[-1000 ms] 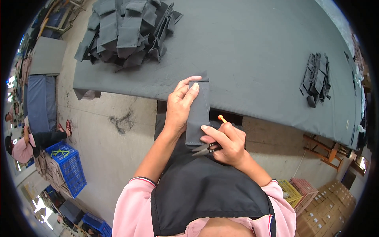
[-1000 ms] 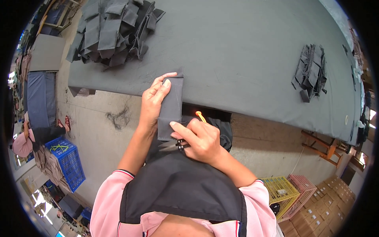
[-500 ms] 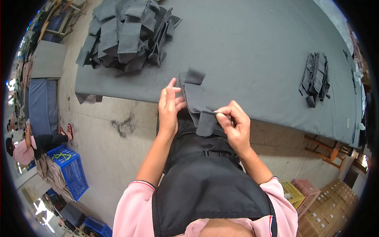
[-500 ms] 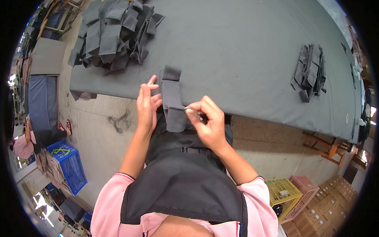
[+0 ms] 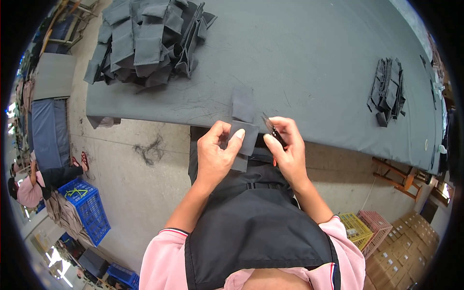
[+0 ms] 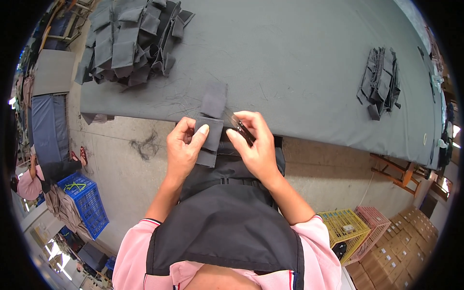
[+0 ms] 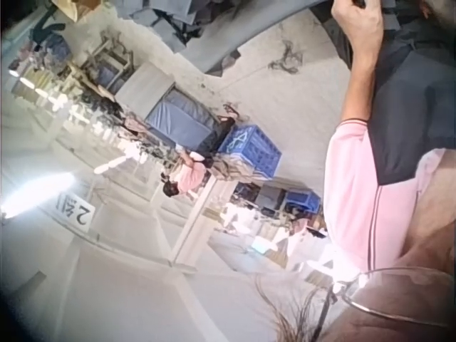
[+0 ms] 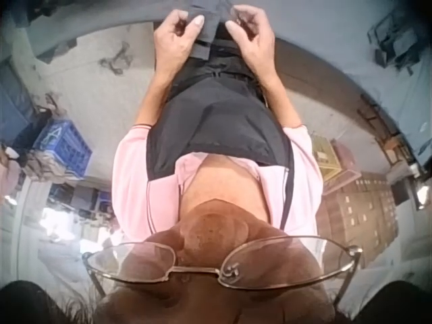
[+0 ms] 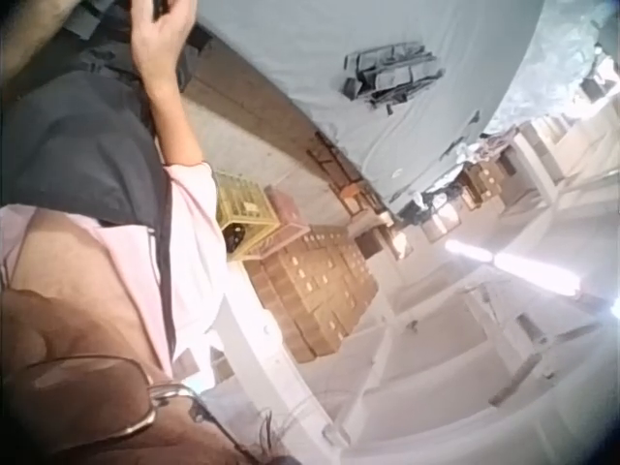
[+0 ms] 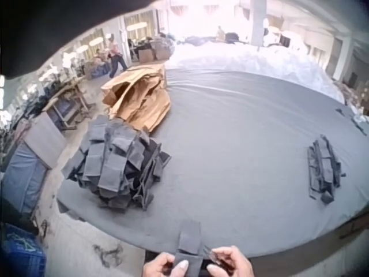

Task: The person is trimming loose threads from black fabric strips using a pair of clippers at a factory workbench.

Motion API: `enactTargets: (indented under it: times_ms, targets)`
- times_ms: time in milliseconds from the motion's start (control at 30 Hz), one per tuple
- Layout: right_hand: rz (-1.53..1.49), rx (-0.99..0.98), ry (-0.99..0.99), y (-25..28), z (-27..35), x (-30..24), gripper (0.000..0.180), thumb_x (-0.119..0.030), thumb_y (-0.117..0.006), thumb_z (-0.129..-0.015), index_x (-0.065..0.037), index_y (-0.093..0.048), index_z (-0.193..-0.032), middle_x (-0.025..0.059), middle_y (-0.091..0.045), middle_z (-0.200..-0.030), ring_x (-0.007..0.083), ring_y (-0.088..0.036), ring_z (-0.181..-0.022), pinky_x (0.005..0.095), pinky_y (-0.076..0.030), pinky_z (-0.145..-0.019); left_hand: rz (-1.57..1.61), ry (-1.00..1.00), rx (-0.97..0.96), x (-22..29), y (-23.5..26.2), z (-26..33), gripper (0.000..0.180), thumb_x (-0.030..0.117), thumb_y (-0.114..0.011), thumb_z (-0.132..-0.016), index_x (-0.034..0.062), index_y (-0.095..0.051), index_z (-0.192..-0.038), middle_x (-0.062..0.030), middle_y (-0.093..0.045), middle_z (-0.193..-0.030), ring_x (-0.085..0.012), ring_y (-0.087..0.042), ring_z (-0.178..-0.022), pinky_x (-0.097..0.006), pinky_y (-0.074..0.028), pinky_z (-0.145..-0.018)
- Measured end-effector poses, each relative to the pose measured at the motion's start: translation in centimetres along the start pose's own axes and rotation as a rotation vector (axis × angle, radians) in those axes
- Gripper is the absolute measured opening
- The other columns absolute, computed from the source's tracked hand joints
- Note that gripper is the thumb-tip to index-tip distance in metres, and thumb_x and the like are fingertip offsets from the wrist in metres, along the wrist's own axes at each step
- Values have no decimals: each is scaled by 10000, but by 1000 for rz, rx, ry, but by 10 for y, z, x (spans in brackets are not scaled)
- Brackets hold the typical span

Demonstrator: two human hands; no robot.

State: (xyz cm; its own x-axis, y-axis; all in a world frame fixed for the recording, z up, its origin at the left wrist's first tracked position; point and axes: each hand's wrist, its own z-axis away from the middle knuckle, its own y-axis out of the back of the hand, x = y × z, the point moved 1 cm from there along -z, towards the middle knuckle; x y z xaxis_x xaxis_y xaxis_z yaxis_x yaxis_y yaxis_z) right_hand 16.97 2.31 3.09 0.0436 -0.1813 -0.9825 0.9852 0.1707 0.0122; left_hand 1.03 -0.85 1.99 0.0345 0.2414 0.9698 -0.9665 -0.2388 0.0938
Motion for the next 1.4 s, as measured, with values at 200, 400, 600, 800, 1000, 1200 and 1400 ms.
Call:
enactTargets:
  times_ms: [200, 400, 600, 800, 1000, 1200, 1400]
  targets:
    - [514, 106, 447, 15, 9, -5, 315, -43, -733, -691, -20, -601, -976, 76, -515, -791, 177, -508, -645, 273, -426, -532, -43, 5, 46, 3, -4, -1, 205, 110, -666, -816, 19, -503, -730, 31, -480, -600, -33, -408, -558, -208, -349, -492]
    - [613, 90, 500, 7, 1, -9, 282, -37, -734, -666, -41, -635, -930, 59, -509, -699, 177, -519, -547, 282, -418, -473, -12, 29, 38, 10, -7, 1, 198, 120, -666, -819, 17, -518, -738, 28, -495, -614, -32, -413, -571, -204, -359, -507]
    - [620, 55, 566, 10, 2, -6, 273, -36, -731, -670, -41, -637, -927, 55, -514, -700, 175, -526, -531, 287, -420, -471, 31, 34, 49, -3, -6, 1, 191, 116, -671, -816, 16, -524, -747, 31, -503, -634, -31, -417, -588, -201, -363, -517]
    - [620, 82, 506, 9, 1, -8, 238, -32, -724, -680, -38, -642, -903, 54, -520, -701, 172, -522, -521, 284, -422, -469, -18, 9, 38, -1, -7, 0, 203, 119, -673, -816, 17, -514, -743, 30, -496, -627, -35, -416, -586, -206, -364, -515]
    - [518, 46, 436, 7, -4, -9, 194, -9, -705, -697, -31, -642, -879, 51, -522, -719, 154, -525, -547, 275, -418, -477, -35, 12, 15, 3, -8, -1, 228, 129, -672, -818, 17, -497, -723, 23, -490, -624, -37, -411, -587, -214, -358, -506]
    - [286, -152, 196, 7, -4, -11, 461, 10, -715, -661, -71, -551, -1084, 44, -379, -729, 141, -404, -619, 237, -396, -564, 93, 134, -13, -14, -1, -8, 338, 143, -656, -837, 54, -394, -642, 59, -395, -617, -29, -306, -570, -230, -260, -470]
    - [11, -124, 79, -14, -41, 19, 187, -82, -676, -798, -14, -515, -733, -5, -463, -680, 74, -406, -599, 235, -355, -531, 412, 334, -244, -14, 2, -6, 318, 335, -556, -922, 61, -512, -767, 53, -475, -752, -28, -367, -704, -219, -310, -597]
